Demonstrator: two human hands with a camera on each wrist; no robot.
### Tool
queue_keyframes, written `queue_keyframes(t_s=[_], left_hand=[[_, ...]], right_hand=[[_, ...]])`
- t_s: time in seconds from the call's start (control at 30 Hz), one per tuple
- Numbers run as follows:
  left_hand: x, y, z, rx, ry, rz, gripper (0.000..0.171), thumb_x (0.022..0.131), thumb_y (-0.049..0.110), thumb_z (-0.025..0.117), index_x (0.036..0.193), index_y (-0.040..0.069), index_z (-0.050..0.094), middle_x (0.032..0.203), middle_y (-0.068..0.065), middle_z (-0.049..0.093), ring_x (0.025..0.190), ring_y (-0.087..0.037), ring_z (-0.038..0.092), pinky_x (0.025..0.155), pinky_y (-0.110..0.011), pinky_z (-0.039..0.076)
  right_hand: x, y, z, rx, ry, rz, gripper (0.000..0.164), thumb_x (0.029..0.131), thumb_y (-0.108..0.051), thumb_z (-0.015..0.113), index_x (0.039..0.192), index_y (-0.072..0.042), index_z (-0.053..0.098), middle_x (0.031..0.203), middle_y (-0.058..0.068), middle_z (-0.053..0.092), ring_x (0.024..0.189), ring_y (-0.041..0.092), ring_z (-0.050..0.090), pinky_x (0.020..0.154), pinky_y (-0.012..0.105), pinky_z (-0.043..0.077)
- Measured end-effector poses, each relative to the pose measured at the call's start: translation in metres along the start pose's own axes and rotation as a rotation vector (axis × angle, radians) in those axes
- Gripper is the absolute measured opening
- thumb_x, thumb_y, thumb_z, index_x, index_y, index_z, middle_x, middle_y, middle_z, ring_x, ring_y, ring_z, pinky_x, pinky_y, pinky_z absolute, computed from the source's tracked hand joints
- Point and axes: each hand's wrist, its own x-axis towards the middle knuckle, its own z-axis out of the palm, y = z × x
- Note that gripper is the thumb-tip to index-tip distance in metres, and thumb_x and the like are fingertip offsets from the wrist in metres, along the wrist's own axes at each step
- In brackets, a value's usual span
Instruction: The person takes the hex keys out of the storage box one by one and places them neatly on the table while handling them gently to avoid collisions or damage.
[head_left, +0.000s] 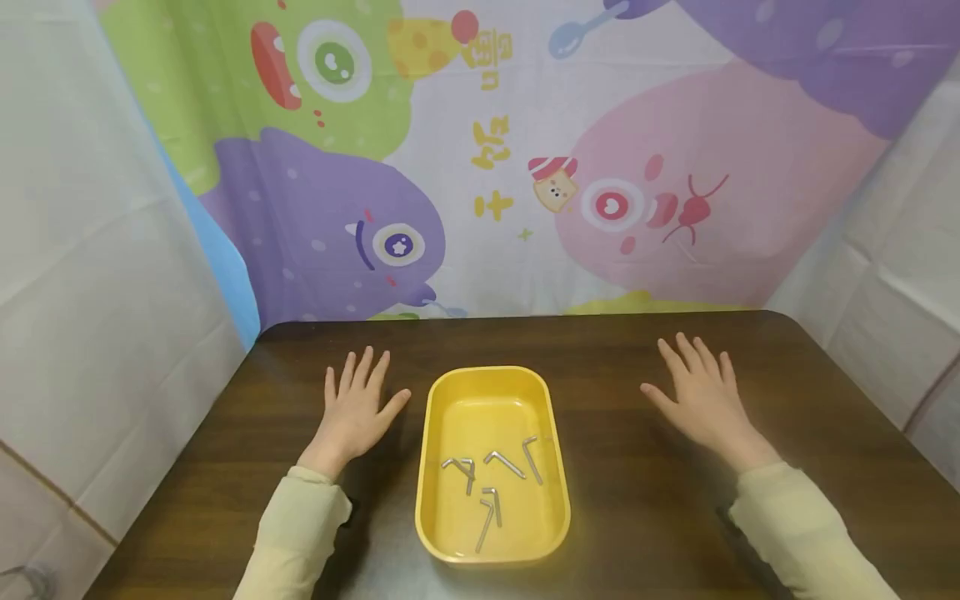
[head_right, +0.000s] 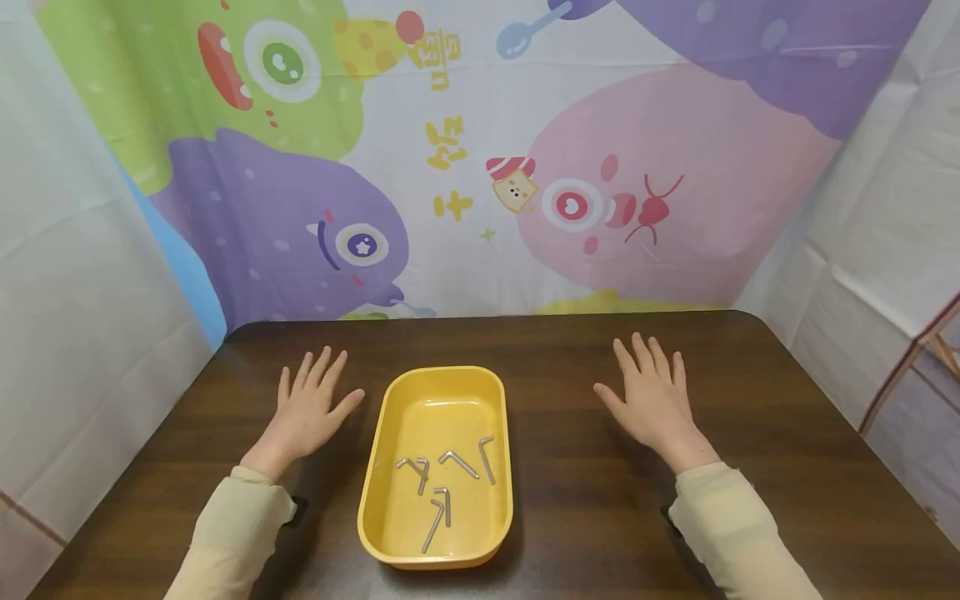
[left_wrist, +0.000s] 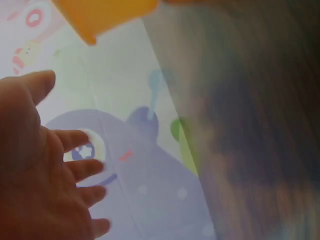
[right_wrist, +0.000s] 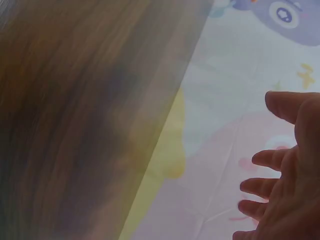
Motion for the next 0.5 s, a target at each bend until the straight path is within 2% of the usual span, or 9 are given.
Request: queue_keyframes(t_s=[0.1,0.2,0.33,0.5], left_hand=[[-0.002,0.004,0.000,-0.086,-0.037,0.008,0.064,0.094,0.048,0.037,0.139,0.002,0.032,0.145,-0.022,0.023,0.136,-0.041,0.010,0.105,-0.058,0.001],[-0.003,0.010,0.000,-0.175,-0.053,0.013,0.058,0.095,0.043,0.039,0.132,-0.001,0.042,0.137,-0.022,0.039,0.130,-0.039,0.028,0.105,-0.055,0.015],[-0.005,0.018,0.002,-0.278,-0.076,-0.020,0.048,0.095,0.038,0.043,0.126,0.002,0.049,0.125,-0.015,0.053,0.116,-0.033,0.049,0.096,-0.049,0.036],[-0.009,0.028,0.006,-0.346,-0.100,-0.058,0.035,0.093,0.035,0.047,0.114,0.010,0.059,0.109,-0.005,0.063,0.099,-0.022,0.058,0.085,-0.041,0.045]], right_hand=[[0.000,-0.008,0.001,0.017,0.021,-0.026,0.070,0.091,-0.050,0.044,0.141,-0.002,0.028,0.142,0.026,0.027,0.130,0.044,0.020,0.101,0.063,0.005],[0.000,-0.016,0.002,0.040,0.029,-0.045,0.062,0.091,-0.039,0.051,0.138,-0.002,0.034,0.138,0.024,0.036,0.127,0.042,0.029,0.101,0.063,0.010],[0.000,-0.028,0.004,0.091,0.016,-0.057,0.053,0.090,-0.030,0.054,0.134,-0.002,0.040,0.131,0.022,0.046,0.120,0.040,0.041,0.099,0.059,0.022],[0.001,-0.048,0.008,0.162,0.023,-0.079,0.042,0.089,-0.027,0.056,0.125,-0.005,0.052,0.117,0.015,0.059,0.101,0.032,0.058,0.082,0.049,0.044]])
